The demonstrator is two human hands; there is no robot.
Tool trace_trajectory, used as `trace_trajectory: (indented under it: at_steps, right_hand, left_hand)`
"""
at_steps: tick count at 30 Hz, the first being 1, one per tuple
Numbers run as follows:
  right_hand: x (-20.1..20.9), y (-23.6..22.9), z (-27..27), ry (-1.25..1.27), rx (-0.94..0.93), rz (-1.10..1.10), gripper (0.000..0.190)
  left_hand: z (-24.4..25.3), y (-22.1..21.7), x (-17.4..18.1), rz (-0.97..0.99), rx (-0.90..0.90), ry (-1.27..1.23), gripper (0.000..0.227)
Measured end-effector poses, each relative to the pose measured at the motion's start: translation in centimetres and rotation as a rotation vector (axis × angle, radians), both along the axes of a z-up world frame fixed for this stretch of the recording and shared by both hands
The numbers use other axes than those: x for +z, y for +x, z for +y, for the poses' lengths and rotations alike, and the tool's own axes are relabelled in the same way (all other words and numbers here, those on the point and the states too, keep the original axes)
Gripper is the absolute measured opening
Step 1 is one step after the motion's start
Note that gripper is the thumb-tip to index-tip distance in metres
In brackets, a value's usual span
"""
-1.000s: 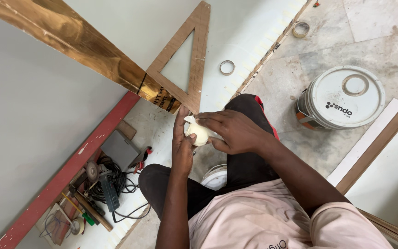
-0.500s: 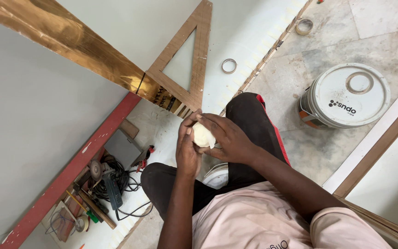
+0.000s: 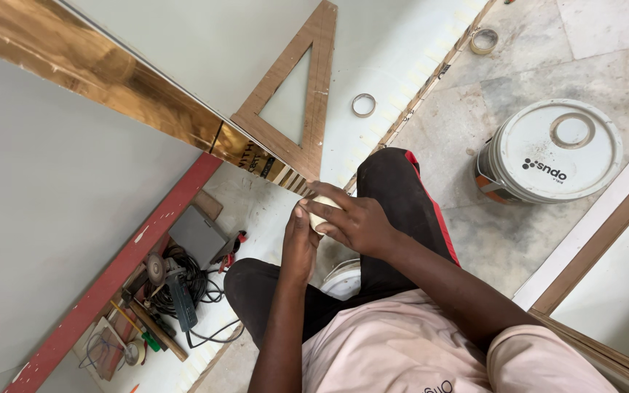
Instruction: The person kneads a white putty-like substance and applies it by hand to the corner joint of a wooden frame. The person repeatedly pinches off small pieces and presses them into the seam.
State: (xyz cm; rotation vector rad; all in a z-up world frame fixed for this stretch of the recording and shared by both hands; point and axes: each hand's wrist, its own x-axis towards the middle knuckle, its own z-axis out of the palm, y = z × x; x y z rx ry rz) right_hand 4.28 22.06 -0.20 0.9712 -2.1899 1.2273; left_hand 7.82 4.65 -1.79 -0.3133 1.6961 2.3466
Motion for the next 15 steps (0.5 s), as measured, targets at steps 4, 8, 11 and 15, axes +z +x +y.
trace_trajectory:
  at_steps: [4, 8, 11, 15]
  right_hand:
    - [0.4, -0.9, -0.3, 0.087, -0.014, -0.083, 0.064]
    - [-0.5, -2.4, -0.4, 0.023, 0.032, -0.172, 0.066]
    - [-1.6, -4.7, -0.7, -0.242, 0.061, -0.469, 0.045]
    - [-3.8, -11.5, -2.8, -0.536, 0.198, -0.867, 0.027]
  left_hand:
    - [0.5, -0.2, 1.8, 0.091, -0.046, 0.114, 0.07]
    - [0.4, -0.8, 3.6, 0.13, -0.015, 0.196, 0.066]
    - [0.5, -1.2, 4.3, 0.14, 0.039, 0.193, 0.065]
    - [0.7, -1.0, 3.4, 0.157, 0.155, 0.441, 0.061]
